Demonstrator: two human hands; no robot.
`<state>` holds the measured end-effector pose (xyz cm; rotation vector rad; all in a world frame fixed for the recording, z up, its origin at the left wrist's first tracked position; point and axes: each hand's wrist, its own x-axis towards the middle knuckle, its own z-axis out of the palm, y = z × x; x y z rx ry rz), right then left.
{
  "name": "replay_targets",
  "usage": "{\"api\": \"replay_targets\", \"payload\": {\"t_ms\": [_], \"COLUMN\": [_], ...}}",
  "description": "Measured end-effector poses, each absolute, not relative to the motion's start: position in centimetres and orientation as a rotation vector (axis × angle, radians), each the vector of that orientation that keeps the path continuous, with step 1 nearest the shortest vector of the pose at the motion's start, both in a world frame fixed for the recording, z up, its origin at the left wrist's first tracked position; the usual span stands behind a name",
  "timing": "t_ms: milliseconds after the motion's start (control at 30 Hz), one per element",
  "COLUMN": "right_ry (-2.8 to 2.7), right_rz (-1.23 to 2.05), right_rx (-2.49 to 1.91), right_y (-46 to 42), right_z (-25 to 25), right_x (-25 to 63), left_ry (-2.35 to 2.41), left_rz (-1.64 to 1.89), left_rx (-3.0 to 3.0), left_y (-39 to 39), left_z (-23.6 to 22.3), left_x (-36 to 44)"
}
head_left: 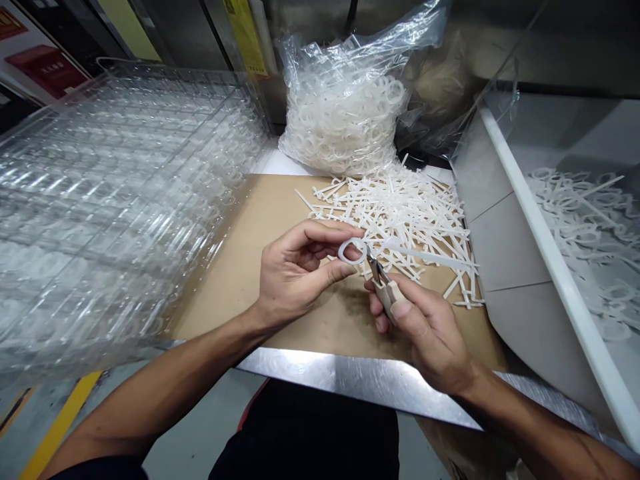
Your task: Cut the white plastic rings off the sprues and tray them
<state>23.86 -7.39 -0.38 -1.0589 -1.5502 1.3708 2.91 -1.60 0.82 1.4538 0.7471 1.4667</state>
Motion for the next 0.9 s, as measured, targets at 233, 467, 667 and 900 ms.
{"api": "replay_targets", "payload": {"t_ms": [233,467,667,900], "right_ry": [-1.579,-1.626,-1.551,-1.482], "right_rz": [1.363,1.326,1.378,1.442], "right_rx": [-1.071,-1.114,-1.160,-1.202], "right_y": [-7.3,-7.6,-7.4,-6.4], "right_z": [-0.2,-0.2,-0.6,-1.7], "right_x": [23.9,23.7,23.5,23.7], "left_ry": [0.741,0.781,0.740,0.648], "left_rz": [1.465,1.455,1.443,1.499], "left_rx": [1.469,1.438,1.390,1.407], "left_y": [-1.7,-1.7,-1.5,-1.2], "left_z": [0.8,0.8,0.4,-0.1], "left_x": [3.0,3.1,3.3,3.0]}}
